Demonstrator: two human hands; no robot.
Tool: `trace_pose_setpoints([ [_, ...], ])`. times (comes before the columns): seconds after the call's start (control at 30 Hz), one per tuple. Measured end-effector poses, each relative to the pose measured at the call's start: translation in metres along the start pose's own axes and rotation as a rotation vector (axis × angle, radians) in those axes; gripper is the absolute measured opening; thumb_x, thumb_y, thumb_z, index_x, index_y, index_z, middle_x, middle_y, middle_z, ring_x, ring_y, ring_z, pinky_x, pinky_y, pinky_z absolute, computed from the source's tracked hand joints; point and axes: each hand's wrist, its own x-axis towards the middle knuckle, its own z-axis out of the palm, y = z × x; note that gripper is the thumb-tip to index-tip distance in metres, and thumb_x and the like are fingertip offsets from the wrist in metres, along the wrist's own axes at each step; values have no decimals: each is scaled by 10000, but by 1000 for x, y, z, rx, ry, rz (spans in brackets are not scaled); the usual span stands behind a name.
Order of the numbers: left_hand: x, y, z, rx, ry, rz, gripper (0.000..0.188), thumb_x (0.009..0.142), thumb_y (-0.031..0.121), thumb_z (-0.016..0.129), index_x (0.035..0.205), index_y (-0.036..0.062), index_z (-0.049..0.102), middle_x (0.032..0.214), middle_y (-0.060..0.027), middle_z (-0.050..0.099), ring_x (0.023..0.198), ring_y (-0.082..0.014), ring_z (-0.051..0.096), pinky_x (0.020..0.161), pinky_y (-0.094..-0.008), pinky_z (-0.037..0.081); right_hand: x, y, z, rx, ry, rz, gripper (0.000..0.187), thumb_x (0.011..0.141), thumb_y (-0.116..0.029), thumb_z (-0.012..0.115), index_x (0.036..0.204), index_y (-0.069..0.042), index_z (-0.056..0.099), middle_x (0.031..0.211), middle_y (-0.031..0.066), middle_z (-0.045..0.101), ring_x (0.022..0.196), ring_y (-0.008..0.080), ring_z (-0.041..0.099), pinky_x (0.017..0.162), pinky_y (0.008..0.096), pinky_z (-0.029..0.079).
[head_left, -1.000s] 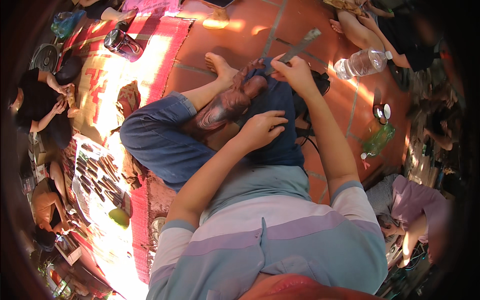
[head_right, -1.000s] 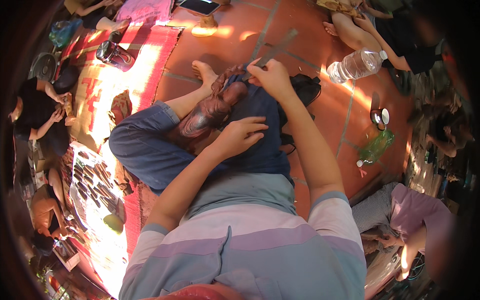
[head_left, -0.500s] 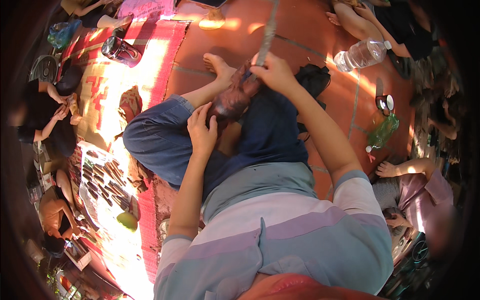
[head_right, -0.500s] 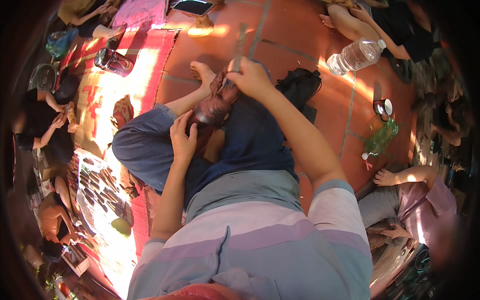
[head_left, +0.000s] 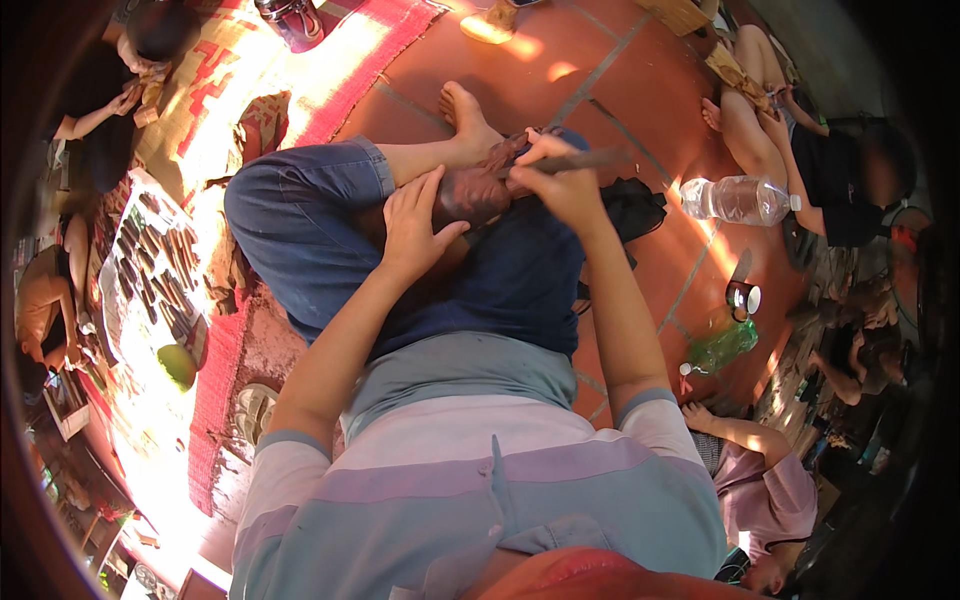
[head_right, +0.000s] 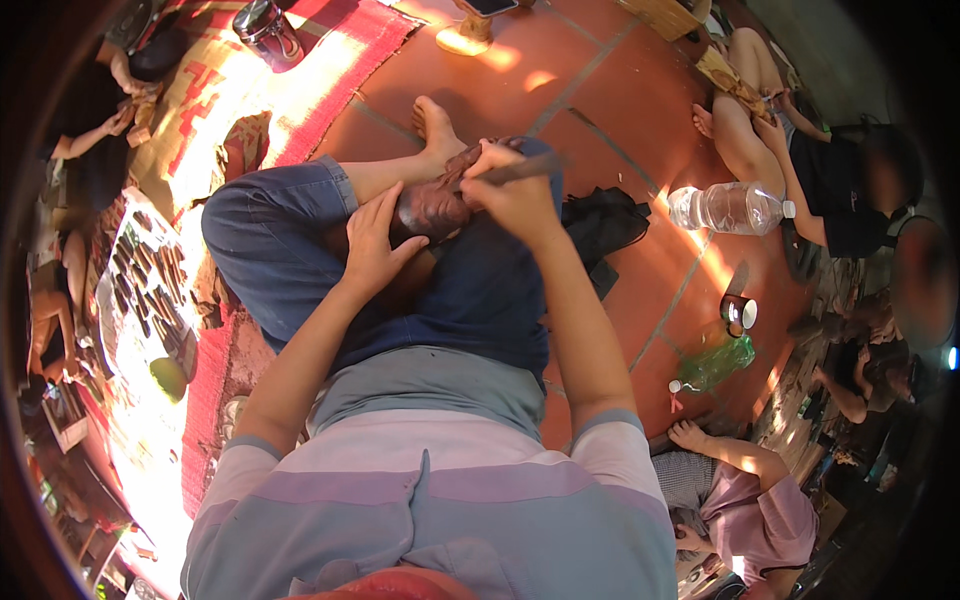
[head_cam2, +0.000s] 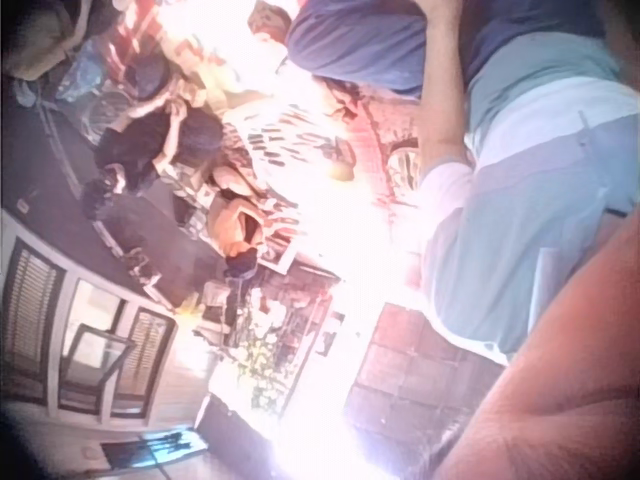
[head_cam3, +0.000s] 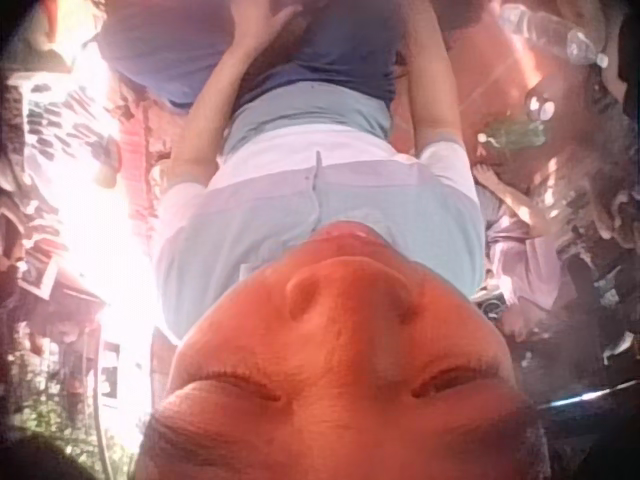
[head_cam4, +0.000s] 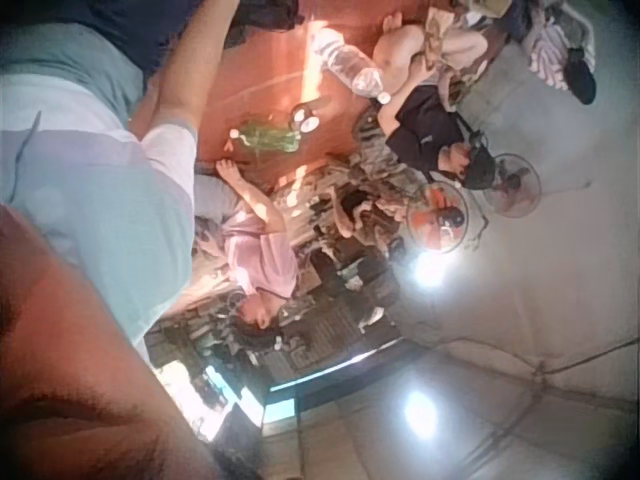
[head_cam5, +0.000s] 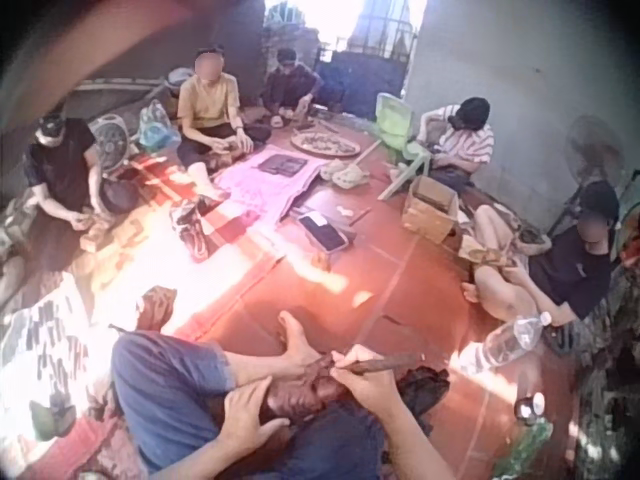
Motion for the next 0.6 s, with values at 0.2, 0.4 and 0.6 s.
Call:
trace_pose_setpoints([
  [0.2,-1,0,2,19,18,1,867,685,327,812,1409,81,402,1333,-124,493,1236,-300,442,1058,-453,285,5,-4,-6,-138,-59,-76,125,729,-24,728,800,-17,625,800,72,666,774,153,663,843,332,513],
  [0.4,0,2,2,25,17,10,866,691,325,808,1411,79,394,1334,-128,487,1242,-306,433,1059,-457,281,20,11,-14,118,-17,14,119,726,-12,714,780,-15,609,717,56,621,713,137,631,796,297,514],
  [0.6,-1,2,2,22,9,4,865,696,322,806,1414,80,389,1329,-130,485,1244,-310,429,1060,-458,277,18,-16,-5,-147,-130,34,77,734,-17,692,757,-30,620,679,30,622,640,106,599,582,269,453],
])
